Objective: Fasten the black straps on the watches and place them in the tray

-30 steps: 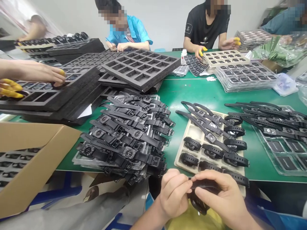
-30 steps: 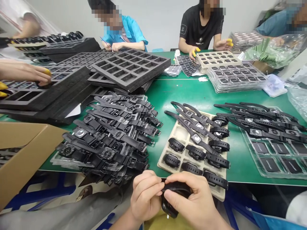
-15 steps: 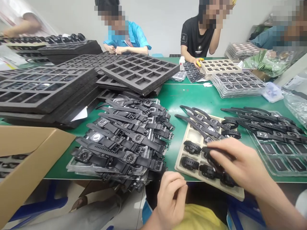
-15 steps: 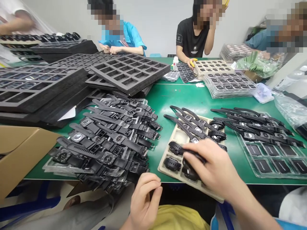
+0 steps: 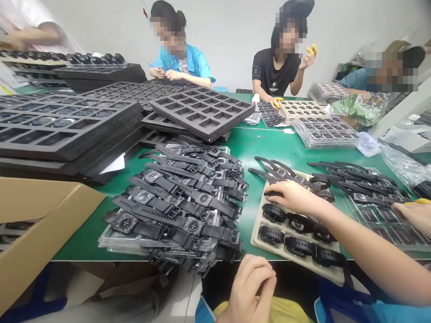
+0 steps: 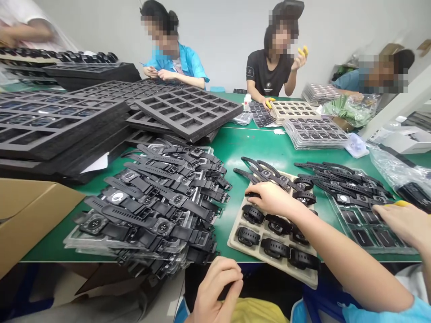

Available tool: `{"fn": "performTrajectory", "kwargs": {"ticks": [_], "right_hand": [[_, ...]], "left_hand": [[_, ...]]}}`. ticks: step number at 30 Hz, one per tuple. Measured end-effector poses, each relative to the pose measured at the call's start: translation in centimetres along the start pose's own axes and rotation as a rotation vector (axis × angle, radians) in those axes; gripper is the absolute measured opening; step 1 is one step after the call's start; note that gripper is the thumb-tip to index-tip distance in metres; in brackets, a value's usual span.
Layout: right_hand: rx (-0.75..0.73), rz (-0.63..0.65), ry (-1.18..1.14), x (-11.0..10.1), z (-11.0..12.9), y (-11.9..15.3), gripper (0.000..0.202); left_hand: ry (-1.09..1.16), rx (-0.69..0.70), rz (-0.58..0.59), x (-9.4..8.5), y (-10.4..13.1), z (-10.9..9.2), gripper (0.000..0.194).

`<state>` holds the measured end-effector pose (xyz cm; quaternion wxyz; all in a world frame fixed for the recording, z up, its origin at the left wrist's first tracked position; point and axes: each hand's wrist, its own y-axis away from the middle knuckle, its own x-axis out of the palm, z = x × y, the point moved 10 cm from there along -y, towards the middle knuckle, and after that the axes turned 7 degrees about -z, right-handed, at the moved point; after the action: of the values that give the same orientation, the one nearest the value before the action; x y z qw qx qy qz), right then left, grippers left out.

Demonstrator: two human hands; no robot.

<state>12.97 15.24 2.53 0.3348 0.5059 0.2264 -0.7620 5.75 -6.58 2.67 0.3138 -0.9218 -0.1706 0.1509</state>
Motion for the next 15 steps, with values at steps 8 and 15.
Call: {"fn": "performTrajectory", "kwargs": {"ticks": [8,15], "right_hand": [[0.241,-0.024,0.218,-3.8,-3.2,3.6,0.029],[0.539,0.193,0.416,-1.0,-7.2,7.6,0.027]], "left_hand": [[0.025,-0.032,-0.013,-0.2,1.1,1.3,0.019],[0.071,-0.056,0.04,1.2,1.4,1.7,0.018]]}}
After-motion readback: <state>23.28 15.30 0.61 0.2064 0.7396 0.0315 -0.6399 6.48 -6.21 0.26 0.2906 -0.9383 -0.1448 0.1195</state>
